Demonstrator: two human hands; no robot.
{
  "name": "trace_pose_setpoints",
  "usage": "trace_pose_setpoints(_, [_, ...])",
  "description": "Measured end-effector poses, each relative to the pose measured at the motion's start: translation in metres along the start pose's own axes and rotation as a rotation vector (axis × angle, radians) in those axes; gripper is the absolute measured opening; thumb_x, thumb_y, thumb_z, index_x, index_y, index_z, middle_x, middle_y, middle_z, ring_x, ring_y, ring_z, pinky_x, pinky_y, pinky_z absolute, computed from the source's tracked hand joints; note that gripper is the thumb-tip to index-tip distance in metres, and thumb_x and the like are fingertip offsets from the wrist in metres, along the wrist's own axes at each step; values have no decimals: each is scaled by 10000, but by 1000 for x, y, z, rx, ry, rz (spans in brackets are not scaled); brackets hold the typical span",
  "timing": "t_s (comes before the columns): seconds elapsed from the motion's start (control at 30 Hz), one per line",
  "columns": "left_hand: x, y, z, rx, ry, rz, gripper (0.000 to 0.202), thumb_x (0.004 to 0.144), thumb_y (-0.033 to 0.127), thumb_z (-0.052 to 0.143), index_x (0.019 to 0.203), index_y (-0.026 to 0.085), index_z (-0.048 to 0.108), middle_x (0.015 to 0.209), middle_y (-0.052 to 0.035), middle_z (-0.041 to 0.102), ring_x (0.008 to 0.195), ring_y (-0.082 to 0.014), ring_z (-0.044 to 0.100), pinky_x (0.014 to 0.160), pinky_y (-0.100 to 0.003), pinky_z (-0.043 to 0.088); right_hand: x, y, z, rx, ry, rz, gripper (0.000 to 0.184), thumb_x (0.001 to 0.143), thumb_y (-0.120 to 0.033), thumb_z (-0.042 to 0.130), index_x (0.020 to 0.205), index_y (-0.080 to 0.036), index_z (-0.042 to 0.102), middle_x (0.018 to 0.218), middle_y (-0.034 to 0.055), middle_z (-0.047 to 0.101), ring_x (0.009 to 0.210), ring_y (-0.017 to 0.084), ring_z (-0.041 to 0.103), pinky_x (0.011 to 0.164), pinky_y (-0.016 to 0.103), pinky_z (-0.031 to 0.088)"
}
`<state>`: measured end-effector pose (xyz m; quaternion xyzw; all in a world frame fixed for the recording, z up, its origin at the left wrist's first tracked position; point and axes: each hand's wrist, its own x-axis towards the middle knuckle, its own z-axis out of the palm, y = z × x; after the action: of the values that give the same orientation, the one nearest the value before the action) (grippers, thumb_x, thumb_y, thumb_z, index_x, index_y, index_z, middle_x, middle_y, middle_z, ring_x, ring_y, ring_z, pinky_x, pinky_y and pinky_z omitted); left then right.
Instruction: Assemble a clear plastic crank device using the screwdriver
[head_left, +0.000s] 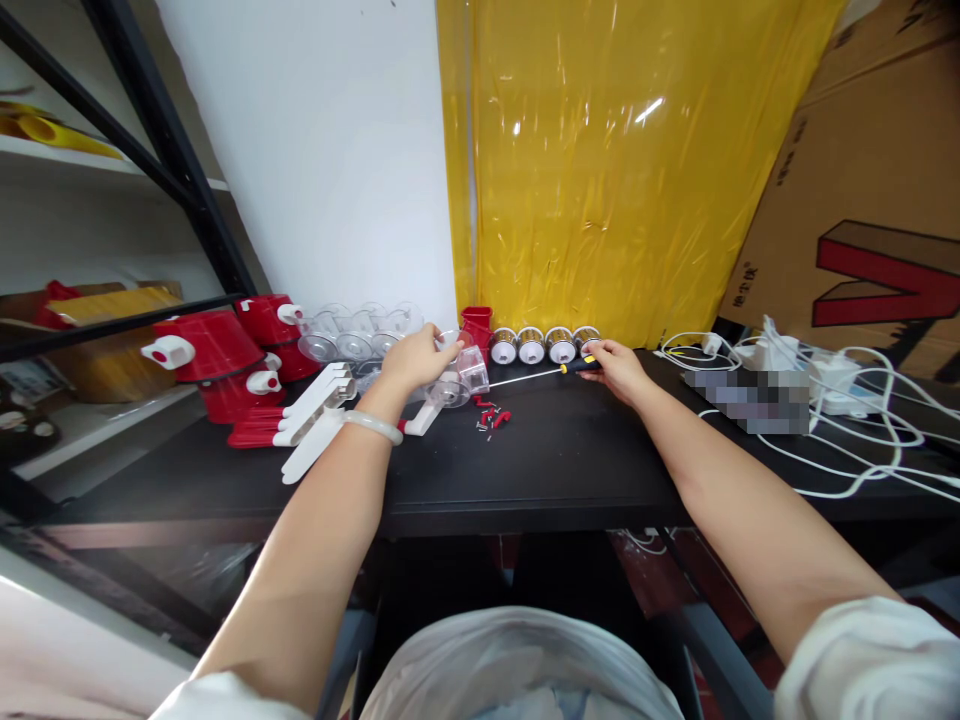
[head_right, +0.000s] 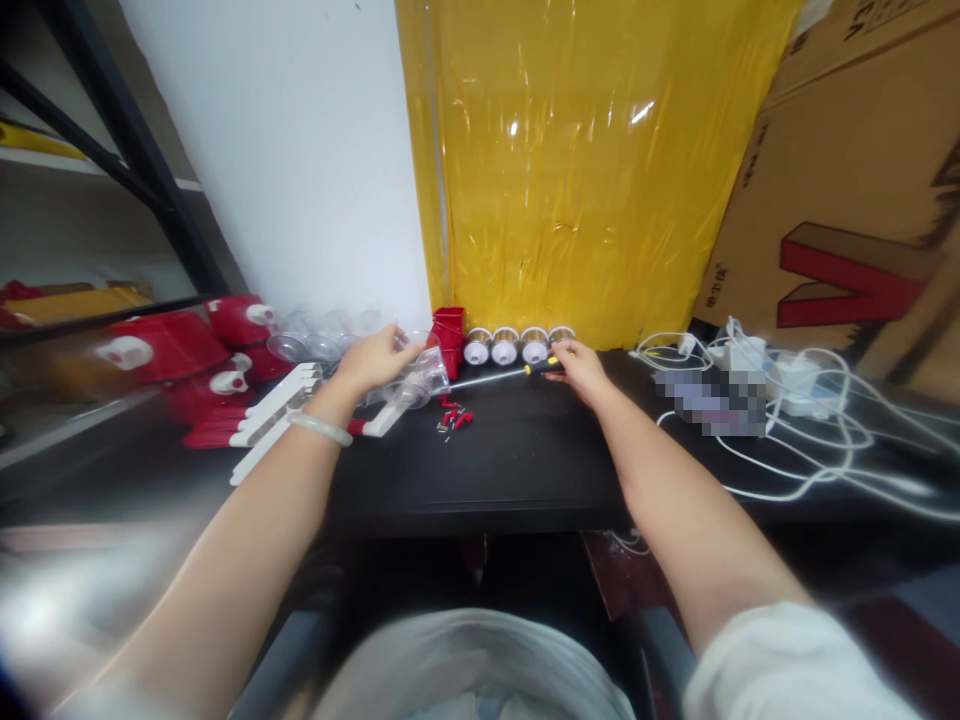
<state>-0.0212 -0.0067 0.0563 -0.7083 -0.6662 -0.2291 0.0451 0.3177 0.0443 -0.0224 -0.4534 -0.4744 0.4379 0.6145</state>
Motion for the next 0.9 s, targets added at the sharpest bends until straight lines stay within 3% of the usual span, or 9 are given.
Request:
trace_pose_setpoints(0.23, [1, -1, 1, 4, 1, -4, 682, 812, 768, 371, 1134, 200, 565, 1117, -135, 696, 983, -318, 643, 785, -384, 446, 5, 5, -1, -107, 41, 22, 220, 849, -341, 668, 735, -165, 602, 571, 20, 616, 450, 128, 630, 380, 200, 525])
trace_pose_setpoints(0.4, [1, 0, 1, 4, 1, -9, 689, 810, 772, 367, 1142, 202, 567, 1116, -134, 696, 987, -320, 643, 789, -385, 446, 4, 1, 0, 88, -2, 48, 54, 747, -172, 611, 693, -177, 609, 679, 22, 635, 645, 155, 660, 567, 291, 601])
trace_pose_setpoints(0.47, [2, 0, 1, 10, 2, -8, 697, 810, 773, 363, 1149, 199, 566, 1123, -138, 693, 989, -321, 642, 792, -388, 446, 2, -1, 0, 142, -30, 31, 84, 701, -129, 550, 684, -179, 615, 733, 26, 645, 728, 162, 651, 622, 308, 599])
trace_pose_setpoints(0.63, [1, -1, 1, 14, 2, -4, 690, 810, 775, 364, 1136, 200, 564, 1117, -138, 697, 977, -324, 645, 772, -386, 447, 0, -3, -1, 211, -58, 26, 182, 641, -83, 495, 709, -185, 629, 747, 26, 646, 784, 167, 618, 640, 303, 564])
trace_pose_setpoints(0.9, [1, 0, 0, 8, 1, -8, 680, 814, 767, 369, 1137, 203, 567, 1108, -133, 699, 989, -323, 642, 780, -388, 447, -1, -3, 1, 201, -57, 36, 124, 726, -77, 583, 746, -196, 612, 762, 13, 651, 773, 154, 629, 635, 299, 572])
